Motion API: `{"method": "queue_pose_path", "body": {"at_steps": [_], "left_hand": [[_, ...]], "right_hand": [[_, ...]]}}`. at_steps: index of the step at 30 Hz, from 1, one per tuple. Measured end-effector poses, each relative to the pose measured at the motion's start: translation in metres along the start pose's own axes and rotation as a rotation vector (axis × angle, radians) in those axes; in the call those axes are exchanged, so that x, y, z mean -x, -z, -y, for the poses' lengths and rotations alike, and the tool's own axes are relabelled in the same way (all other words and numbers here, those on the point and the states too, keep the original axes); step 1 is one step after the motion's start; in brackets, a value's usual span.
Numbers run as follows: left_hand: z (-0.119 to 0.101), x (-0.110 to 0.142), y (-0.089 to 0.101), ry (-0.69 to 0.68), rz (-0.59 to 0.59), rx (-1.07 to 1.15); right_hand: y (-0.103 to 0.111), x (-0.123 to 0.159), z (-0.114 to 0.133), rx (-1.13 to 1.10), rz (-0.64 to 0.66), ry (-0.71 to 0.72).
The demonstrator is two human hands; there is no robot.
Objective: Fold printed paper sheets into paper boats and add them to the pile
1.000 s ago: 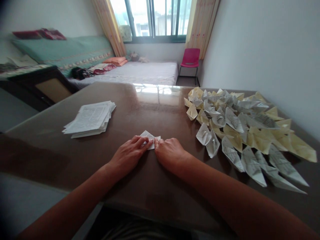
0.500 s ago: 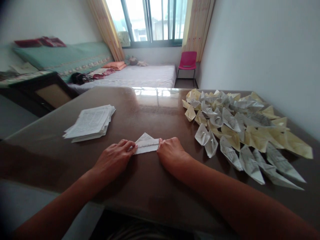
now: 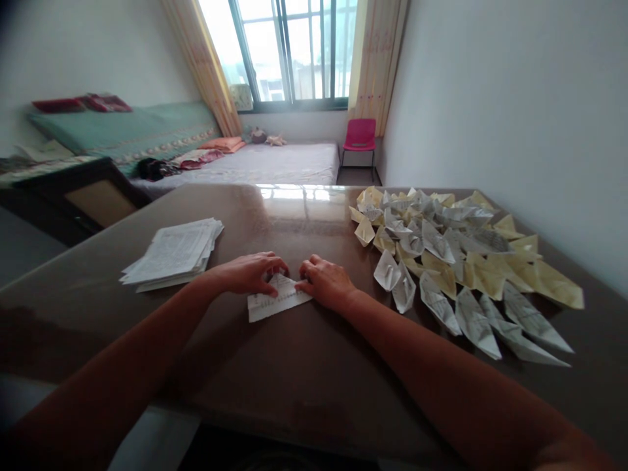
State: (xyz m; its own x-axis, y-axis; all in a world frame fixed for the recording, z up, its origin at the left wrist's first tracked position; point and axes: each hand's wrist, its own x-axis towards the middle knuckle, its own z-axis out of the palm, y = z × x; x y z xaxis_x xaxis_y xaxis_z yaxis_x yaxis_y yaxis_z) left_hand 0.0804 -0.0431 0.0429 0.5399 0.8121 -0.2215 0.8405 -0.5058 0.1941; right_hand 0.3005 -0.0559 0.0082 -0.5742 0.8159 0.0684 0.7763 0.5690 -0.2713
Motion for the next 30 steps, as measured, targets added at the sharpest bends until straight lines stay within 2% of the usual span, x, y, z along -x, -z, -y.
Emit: {"method": "queue_pose_path", "body": {"at_steps": [6,10,13,16,19,21,22,24,26,28,30], "left_hand": [[0.01,-0.002,-0.005,0.026,0.062,0.174],[0.016,0.002,-0.015,-0.012,0.015,0.474],[0.017,0.003,-0.022,0.059,-0.125,0.861],[0.012,-0.001,-0.027,0.138,-0.282,1.165],[0.003,-0.007,-0.034,0.144,-0.382,1.321],[-0.002,-0.012,-0.04,0.11,-0.423,1.349],[-0.003,-0.014,-0.042,0.084,-0.443,1.316],[-0.005,-0.016,-0.045,0.044,-0.542,1.128],[-0.004,-0.014,-0.043,0.03,-0.729,0.8],[-0.004,-0.01,-0.039,0.007,-0.879,0.424],[-0.006,-0.004,-0.036,-0.059,-0.89,0.117]], "right_hand": [[-0.006,-0.006,-0.01,-0.137,-0.028,-0.002],[-0.012,-0.011,-0.014,-0.273,-0.085,-0.023],[-0.015,-0.016,-0.014,-0.485,-0.176,-0.085],[-0.017,-0.018,-0.007,-0.836,-0.267,-0.169],[-0.019,-0.019,0.004,-1.224,-0.227,-0.215],[-0.019,-0.018,0.008,-1.335,-0.173,-0.177],[-0.019,-0.018,0.008,-1.305,-0.177,-0.152],[-0.015,-0.017,0.004,-1.057,-0.278,-0.137],[-0.008,-0.014,-0.002,-0.623,-0.415,-0.147],[0.0,-0.01,-0.006,-0.17,-0.458,-0.097],[0.005,-0.007,-0.004,0.164,-0.411,-0.002]]}}
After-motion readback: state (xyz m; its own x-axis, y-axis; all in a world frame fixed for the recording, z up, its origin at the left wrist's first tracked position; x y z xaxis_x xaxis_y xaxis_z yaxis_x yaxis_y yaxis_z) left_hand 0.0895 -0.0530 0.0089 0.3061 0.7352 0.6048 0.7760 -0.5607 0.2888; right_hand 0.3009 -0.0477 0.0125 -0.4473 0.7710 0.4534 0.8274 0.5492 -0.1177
